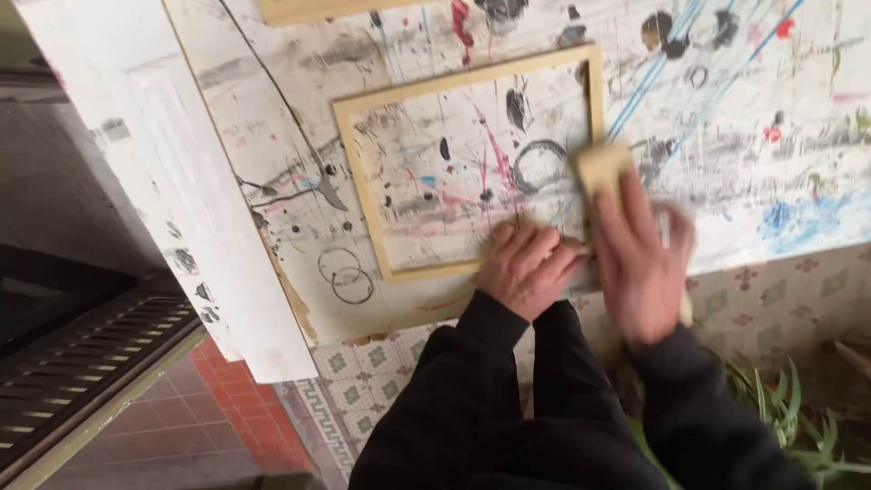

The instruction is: The recorder is using a sanding block to smooth the edges and corners of a wooden picture frame.

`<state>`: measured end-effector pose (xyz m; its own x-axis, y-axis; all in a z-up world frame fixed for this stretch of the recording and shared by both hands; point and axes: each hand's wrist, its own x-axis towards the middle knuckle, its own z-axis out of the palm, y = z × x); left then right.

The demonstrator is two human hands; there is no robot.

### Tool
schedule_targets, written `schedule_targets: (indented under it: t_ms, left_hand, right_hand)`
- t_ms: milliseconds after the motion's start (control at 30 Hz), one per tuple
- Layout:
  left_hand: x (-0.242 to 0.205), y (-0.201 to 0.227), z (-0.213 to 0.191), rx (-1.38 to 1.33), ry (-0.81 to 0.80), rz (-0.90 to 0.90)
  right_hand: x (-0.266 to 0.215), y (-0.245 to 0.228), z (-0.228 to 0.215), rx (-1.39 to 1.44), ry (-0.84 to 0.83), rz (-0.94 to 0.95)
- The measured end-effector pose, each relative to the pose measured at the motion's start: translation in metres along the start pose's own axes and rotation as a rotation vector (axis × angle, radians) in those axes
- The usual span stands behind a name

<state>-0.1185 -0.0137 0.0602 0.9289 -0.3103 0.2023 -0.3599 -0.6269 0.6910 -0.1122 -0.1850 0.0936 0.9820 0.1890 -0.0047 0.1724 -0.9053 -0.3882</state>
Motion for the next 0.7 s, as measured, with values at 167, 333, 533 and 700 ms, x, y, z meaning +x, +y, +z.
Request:
schedule_targets:
  t_ms: [167, 333, 533, 700]
  left_hand:
    - [-0.006, -0.004, 0.014, -0.013, -0.047, 0.017]
    - [-0.008, -0.011, 0.011, 0.076, -0.018, 0.015]
    - [-0.004, -0.003, 0.011, -0.009, -0.037, 0.031]
    - [0.0, -0.001, 0.004, -0.005, 0.019, 0.015]
  right_hand:
    - [0.017, -0.005, -0.005, -0.038, 0.023, 0.016]
    - [0.012, -0.003, 0.002, 0.01, -0.003, 0.018]
    - [0.031, -0.003, -0.004, 0.039, 0.044, 0.008]
    - [0.012, -0.004, -0.004, 0.0, -0.012, 0.044]
